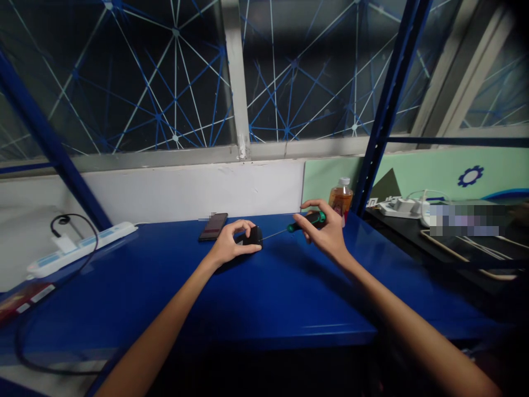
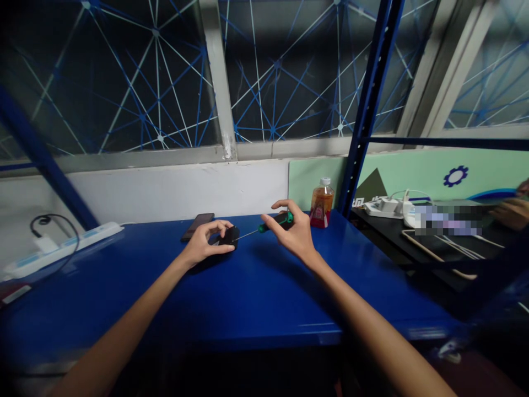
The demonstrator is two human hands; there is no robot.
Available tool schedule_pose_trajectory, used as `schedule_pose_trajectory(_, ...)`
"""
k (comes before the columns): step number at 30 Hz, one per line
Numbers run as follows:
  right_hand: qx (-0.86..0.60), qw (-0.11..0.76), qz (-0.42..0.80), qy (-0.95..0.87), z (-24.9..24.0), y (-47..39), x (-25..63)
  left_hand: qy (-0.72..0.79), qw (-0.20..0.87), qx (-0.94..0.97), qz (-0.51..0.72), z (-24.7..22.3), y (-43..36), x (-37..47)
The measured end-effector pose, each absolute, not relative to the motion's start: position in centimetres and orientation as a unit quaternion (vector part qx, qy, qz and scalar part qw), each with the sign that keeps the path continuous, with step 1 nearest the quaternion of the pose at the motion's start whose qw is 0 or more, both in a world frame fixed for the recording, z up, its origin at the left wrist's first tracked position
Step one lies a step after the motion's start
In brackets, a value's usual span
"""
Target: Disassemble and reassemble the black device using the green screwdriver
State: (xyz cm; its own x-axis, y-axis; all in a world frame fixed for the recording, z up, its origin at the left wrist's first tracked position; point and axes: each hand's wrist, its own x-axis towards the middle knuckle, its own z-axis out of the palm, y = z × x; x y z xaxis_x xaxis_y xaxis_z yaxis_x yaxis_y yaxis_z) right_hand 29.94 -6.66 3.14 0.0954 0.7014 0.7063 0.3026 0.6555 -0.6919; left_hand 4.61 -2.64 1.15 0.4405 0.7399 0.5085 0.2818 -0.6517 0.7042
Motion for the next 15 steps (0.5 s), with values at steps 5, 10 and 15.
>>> schedule_pose_trajectory(5,-0.337,0.621,0.223,-0.671,3.08,-6.49,30.47,0.318,0.271,0.804,0.422,1.14,-2.51,4.43)
schedule_pose_trajectory(10,-0.318,0.632,0.236,-0.666,2.98,-6.22,30.52,0.318,0.264,0.806,0.424,1.08,-2.51,4.55)
schedule_pose_trajectory(15,-0.294,0.631,0.258,-0.670,3.19,-5.87,30.82,0.317,0.263,0.811,0.417,1.12,-2.65,4.68)
